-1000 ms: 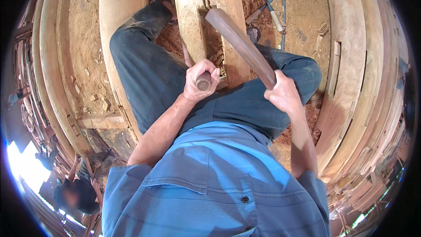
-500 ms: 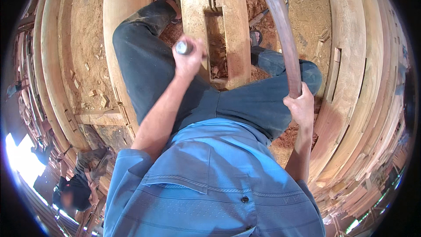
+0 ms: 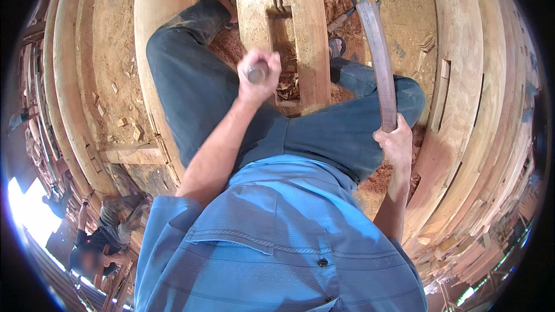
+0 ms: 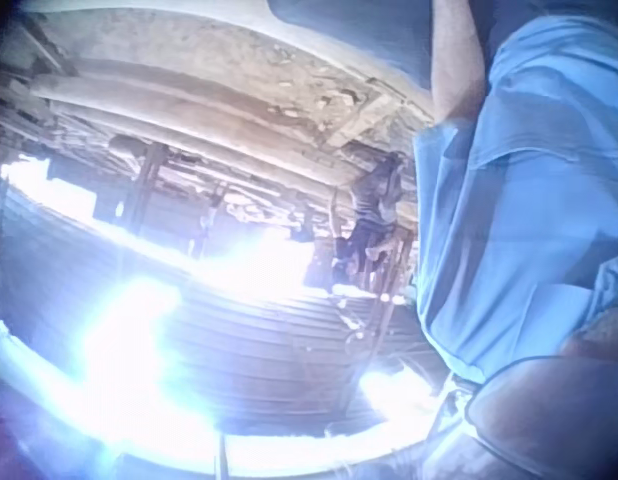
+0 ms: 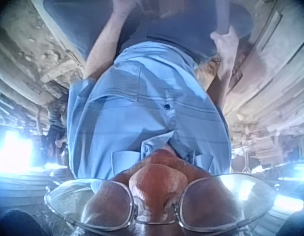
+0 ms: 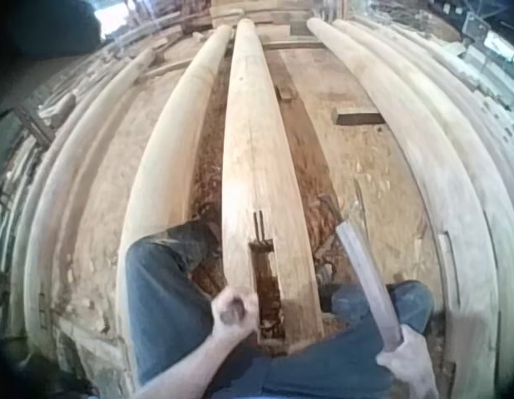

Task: The person sits on the floor and uses a chisel and mallet to carve a rectangular mortise into a large curved wooden beam. They repeatedly strike the chisel to remove wood chips and deepen the cut.

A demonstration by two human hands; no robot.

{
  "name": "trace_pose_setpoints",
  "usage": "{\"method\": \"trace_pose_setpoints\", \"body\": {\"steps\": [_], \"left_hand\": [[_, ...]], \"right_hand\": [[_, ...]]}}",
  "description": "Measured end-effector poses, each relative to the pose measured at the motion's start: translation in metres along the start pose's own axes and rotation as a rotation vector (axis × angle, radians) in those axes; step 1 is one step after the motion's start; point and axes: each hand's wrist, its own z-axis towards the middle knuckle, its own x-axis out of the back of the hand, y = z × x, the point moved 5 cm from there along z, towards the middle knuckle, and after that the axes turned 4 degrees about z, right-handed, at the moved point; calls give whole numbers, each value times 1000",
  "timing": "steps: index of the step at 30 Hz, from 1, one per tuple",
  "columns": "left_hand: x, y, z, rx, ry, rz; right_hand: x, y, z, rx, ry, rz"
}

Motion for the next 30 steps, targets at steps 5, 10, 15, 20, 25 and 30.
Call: {"method": "trace_pose_setpoints", "body": {"steps": [5,10,15,20,25,30], "left_hand": [[8,10,-6,180,67,-141],[10,16,34,250,222,-184],[5,-13,5,184,55,-65],[14,8,-27,300,31,-174],[16,22,22,279,191,-342],[-6,1,82,370,136,-167]], "right_hand": [[-3,3,1,0,-15,35],[-3,16,3,19,-8,3],[-3,12,5,-12,-17,-11],[-5,-1,4,-83,-42,-8],[-6,8,5,-44,-32,-83],[-6,-7,5,-48,-37,-121]]}}
